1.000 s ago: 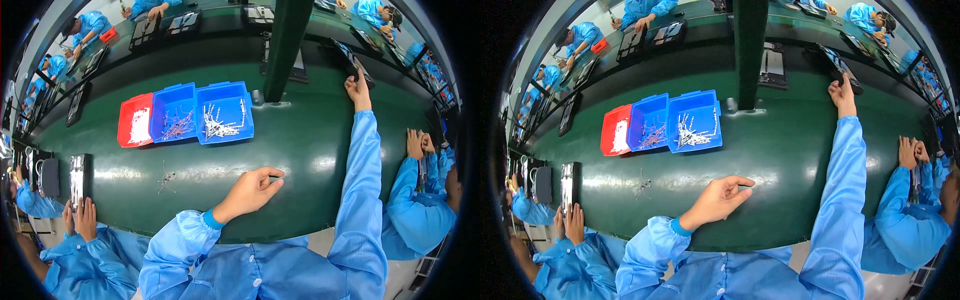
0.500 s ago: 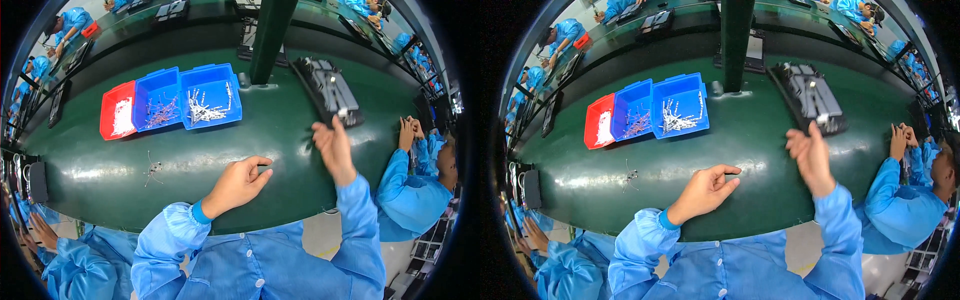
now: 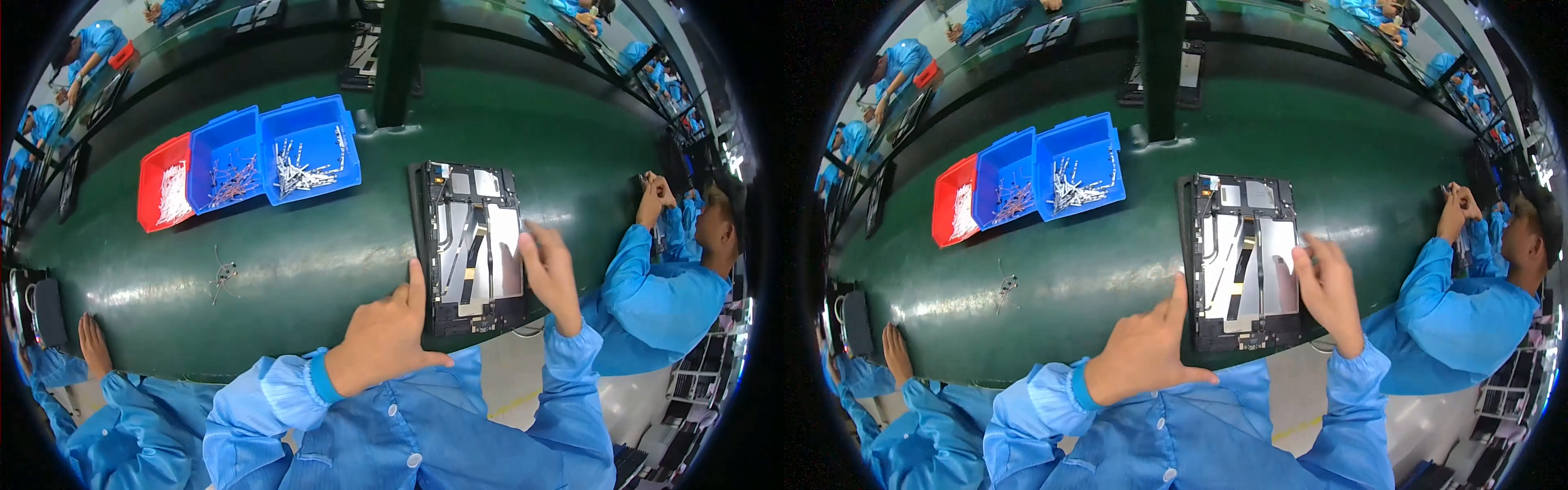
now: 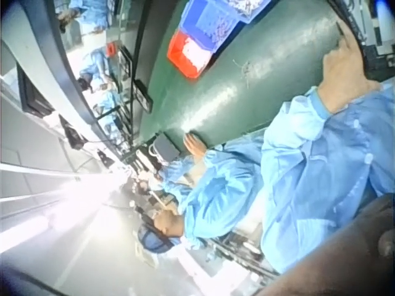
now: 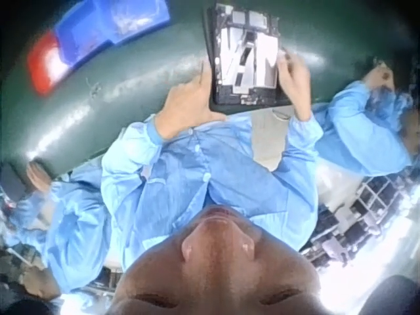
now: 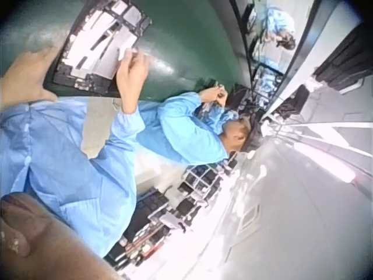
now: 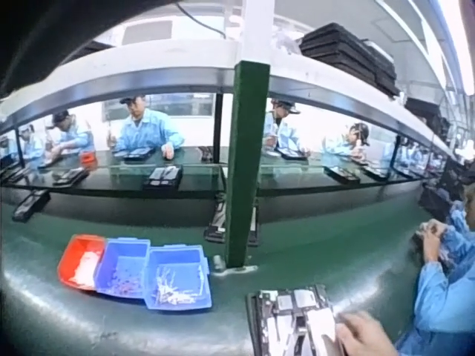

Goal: The person assembles a tablet device by installing internal components such as a circuit board and a battery, securing them with screws using tweezers and an adhesive applicator.

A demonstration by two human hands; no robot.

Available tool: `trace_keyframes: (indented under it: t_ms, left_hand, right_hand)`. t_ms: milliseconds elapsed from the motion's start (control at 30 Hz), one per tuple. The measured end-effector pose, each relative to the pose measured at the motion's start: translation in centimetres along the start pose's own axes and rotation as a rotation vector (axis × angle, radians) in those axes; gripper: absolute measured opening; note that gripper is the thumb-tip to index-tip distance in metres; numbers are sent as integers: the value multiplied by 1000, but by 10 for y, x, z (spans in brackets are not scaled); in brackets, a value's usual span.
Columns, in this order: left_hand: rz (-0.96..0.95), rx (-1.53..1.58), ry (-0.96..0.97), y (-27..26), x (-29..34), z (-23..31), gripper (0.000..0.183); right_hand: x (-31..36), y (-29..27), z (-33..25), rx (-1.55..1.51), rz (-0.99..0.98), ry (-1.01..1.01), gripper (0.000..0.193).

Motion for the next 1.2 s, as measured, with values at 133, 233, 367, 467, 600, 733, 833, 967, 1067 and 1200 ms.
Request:
trace_keyframes:
  t_ms: [133, 233, 367, 467, 600, 733, 833, 967, 1067, 1200]
  left_hand:
    - [20, -6, -48, 14, 1, -3, 112]
    - [70, 96, -37, 19, 9, -16, 110]
    - [95, 156, -34, 20, 27, -25, 112]
    - [32, 109, -66, 14, 44, -26, 110]
    - [76, 88, -103, 8, 59, -38, 104]
    - [114, 148, -98, 3, 65, -41, 103]
    - [62, 133, -90, 4, 77, -47, 106]
    - [47, 128, -139, -29, 84, -66, 84]
    - [561, 87, -220, -97, 101, -110, 32]
    - [847, -125, -368, -138, 125, -156, 14]
  right_hand:
    - [-3, 21, -15, 57, -40, 1, 35]
    - [3, 28, -21, 8, 40, -28, 33]
    - [9, 34, -34, 4, 37, -40, 37]
    - [19, 44, -38, -144, -18, 110, 41]
    - [19, 65, -58, 22, -187, 46, 54]
    - [21, 69, -67, -105, -264, 85, 59]
    - [29, 76, -67, -65, -361, 98, 59]
    - [29, 70, -52, -95, -376, 137, 52]
    - [28, 54, -32, -150, -337, 239, 44]
    - [17, 45, -12, -167, -269, 244, 40]
Point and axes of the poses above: each hand's wrist, its own x-axis away from the middle knuckle, its own y-axis out of the palm, z = x × y, the point moved 9 cm from there along -x, towards the middle knuckle, and after that the axes turned 8 degrees about -y, right-handed, at the moved point
